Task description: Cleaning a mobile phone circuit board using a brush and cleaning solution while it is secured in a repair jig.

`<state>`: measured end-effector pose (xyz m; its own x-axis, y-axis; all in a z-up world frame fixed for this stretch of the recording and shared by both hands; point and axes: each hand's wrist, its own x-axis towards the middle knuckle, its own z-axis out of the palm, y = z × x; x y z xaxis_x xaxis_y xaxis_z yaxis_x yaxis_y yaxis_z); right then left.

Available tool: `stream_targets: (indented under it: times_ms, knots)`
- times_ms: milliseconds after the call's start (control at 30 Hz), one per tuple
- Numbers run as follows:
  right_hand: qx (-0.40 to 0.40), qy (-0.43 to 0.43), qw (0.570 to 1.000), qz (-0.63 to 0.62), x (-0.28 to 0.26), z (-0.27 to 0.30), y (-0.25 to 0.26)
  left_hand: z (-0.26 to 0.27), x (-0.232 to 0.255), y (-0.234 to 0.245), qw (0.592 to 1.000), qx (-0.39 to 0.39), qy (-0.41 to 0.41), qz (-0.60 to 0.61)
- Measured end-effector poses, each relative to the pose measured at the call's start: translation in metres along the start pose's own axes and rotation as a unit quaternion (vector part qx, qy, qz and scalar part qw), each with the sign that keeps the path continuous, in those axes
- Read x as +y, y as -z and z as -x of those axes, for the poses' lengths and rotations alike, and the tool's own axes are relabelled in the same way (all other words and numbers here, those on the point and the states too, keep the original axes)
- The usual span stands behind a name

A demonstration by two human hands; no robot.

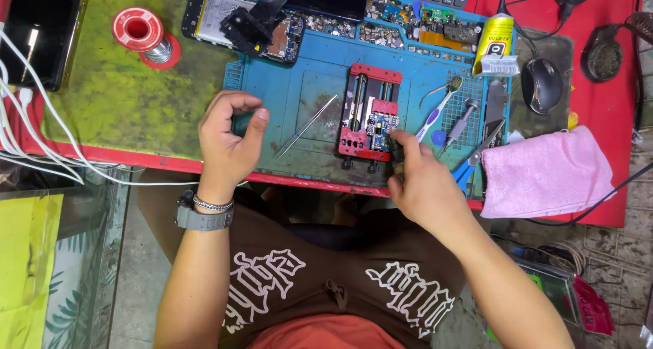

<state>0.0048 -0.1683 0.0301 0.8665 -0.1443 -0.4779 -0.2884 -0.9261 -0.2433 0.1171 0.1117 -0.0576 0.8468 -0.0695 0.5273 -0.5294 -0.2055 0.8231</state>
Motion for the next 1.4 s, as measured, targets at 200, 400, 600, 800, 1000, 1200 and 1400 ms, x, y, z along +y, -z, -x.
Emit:
stream_targets:
  times_ms: [200,400,600,800,1000,1200,1400]
  knots:
    - [0.002,-0.008,1.0,-0.007,-0.011,0.005,0.002,-0.001,-0.002,0.0,1.0,0.0,-0.006,0.006]
    - [0.02,0.007,1.0,-0.003,-0.008,0.003,-0.003,-0.003,0.002,0.001,1.0,-0.001,-0.009,0.006]
    - [0.023,0.014,1.0,0.004,-0.014,0.005,-0.001,-0.003,0.002,0.0,1.0,-0.001,-0.011,0.007]
    - [-0.012,0.014,0.999,0.043,-0.013,0.006,-0.001,-0.002,0.001,0.0,1.0,-0.002,-0.011,0.007]
    - [-0.03,0.009,0.998,0.057,-0.021,0.003,0.0,-0.002,0.001,0.0,1.0,-0.001,-0.007,0.004]
    - [-0.051,0.009,0.997,0.054,-0.017,-0.004,0.007,-0.002,0.002,0.0,1.0,0.001,-0.009,0.009]
    - [-0.044,0.016,0.998,0.03,-0.021,-0.012,0.018,-0.002,0.001,0.0,1.0,0.001,-0.01,0.007]
